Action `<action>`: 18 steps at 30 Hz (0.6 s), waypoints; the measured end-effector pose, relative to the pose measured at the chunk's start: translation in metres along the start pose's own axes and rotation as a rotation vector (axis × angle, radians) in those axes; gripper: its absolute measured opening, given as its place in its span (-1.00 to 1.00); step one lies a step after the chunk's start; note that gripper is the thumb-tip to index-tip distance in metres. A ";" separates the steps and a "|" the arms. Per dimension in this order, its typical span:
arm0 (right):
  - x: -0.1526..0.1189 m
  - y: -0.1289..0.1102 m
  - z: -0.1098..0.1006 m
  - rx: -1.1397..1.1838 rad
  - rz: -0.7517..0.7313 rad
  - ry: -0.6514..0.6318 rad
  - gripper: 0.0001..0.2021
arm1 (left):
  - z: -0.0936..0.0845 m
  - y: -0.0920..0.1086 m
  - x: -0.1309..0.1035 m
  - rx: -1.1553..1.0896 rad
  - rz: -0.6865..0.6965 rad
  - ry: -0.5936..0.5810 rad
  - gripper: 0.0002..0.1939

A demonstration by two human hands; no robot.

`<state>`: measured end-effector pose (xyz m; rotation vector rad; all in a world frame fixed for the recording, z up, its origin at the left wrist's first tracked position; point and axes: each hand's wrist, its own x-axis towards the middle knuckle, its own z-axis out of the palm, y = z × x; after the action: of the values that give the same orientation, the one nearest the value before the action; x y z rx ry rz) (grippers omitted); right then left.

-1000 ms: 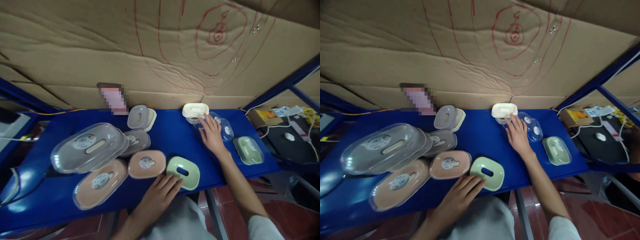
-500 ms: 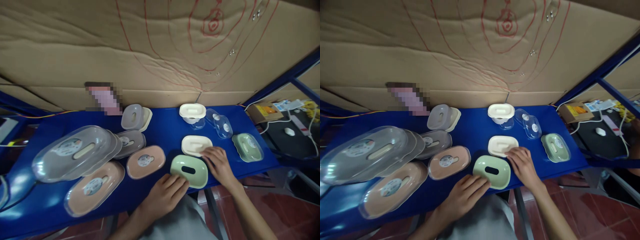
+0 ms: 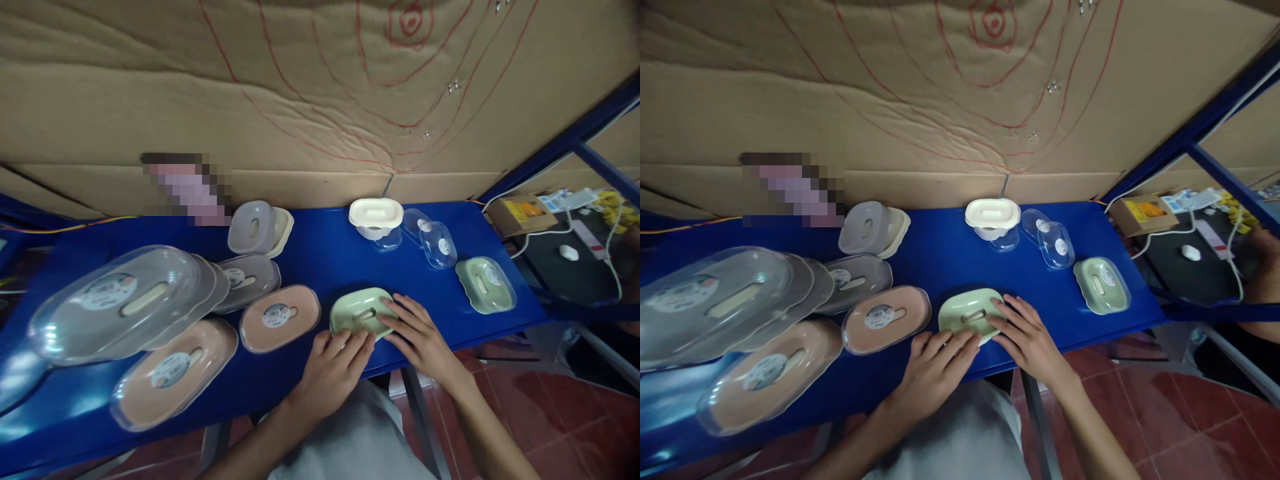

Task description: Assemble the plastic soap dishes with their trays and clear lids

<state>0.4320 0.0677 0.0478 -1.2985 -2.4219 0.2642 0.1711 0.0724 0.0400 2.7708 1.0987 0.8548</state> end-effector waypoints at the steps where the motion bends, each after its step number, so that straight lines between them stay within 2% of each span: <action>1: 0.003 0.000 -0.001 -0.002 -0.026 -0.022 -0.62 | 0.000 0.001 -0.004 0.006 -0.024 0.010 -0.75; 7: 0.008 -0.005 -0.003 -0.090 -0.183 -0.116 -0.57 | -0.004 -0.001 -0.035 -0.019 -0.047 -0.026 -0.68; 12: 0.007 -0.014 0.006 -0.116 -0.268 -0.104 -0.57 | -0.011 -0.003 -0.048 0.000 0.006 -0.073 -0.64; 16: 0.013 -0.006 -0.003 -0.042 -0.258 -0.127 -0.55 | -0.013 -0.004 -0.052 0.010 0.007 -0.106 -0.62; 18: 0.023 0.014 -0.012 -0.053 -0.133 -0.039 -0.52 | -0.014 -0.004 -0.055 -0.006 -0.019 -0.159 -0.60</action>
<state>0.4362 0.0950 0.0600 -1.1578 -2.5506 0.1921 0.1288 0.0380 0.0250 2.7616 1.0921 0.6221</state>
